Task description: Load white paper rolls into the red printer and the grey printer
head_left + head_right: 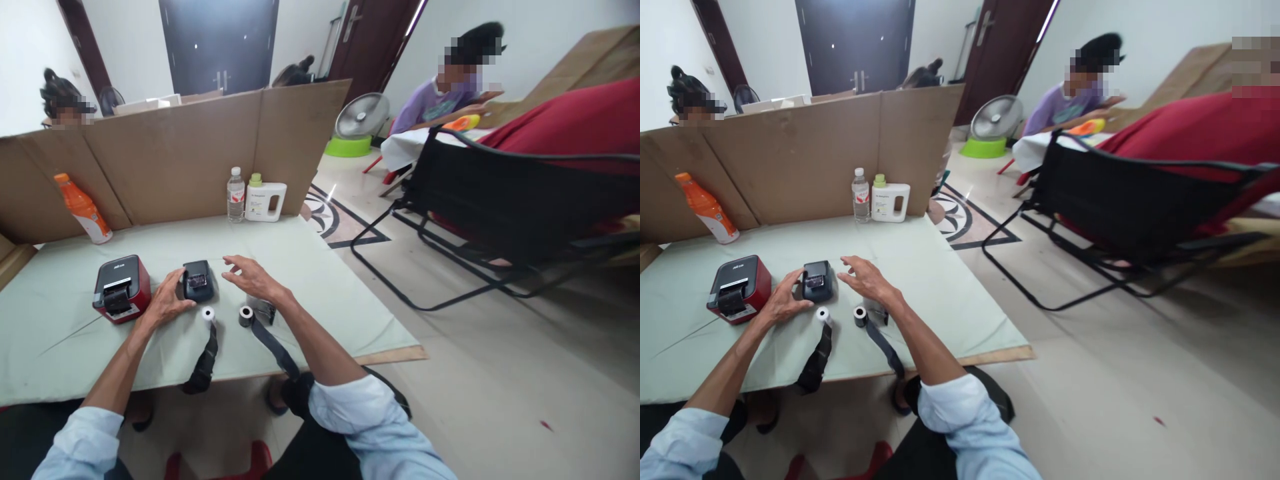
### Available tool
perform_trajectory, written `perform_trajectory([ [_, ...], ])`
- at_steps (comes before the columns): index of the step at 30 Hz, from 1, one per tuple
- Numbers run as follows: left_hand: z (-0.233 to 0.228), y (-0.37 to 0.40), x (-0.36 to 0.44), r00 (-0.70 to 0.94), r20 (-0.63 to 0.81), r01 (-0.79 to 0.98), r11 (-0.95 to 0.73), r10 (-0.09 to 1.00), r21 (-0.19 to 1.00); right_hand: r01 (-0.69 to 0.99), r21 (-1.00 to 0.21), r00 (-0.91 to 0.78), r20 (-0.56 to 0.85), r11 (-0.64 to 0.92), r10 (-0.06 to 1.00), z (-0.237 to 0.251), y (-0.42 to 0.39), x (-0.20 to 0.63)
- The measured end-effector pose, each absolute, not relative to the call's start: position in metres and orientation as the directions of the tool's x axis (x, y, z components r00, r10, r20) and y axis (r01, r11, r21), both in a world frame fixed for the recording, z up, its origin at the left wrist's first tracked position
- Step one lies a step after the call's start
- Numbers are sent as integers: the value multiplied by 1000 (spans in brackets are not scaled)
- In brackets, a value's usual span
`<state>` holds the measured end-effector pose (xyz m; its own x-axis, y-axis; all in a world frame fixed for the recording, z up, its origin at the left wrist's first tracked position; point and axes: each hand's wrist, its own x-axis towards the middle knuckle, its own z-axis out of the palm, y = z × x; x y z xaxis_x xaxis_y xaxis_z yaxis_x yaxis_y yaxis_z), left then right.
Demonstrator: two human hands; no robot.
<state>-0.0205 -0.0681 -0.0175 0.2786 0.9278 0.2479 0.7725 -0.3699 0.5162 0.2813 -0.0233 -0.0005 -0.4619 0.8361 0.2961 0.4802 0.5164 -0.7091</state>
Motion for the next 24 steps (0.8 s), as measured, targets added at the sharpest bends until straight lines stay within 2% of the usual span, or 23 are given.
perform_trajectory([
  [5,-11,-44,-25,357,175,758,-394,917,520,467,-775,-412,236,426,880,7,-18,293],
  [9,-9,-29,-27,439,156,736,-454,885,502,425,-811,-504,156,402,849,5,-26,291],
  [16,-10,-22,-27,452,153,750,-467,879,468,464,-751,-596,127,469,793,-2,-40,279],
  [24,-7,-23,-24,435,169,759,-461,884,460,451,-767,-596,122,456,794,-2,-39,276],
])
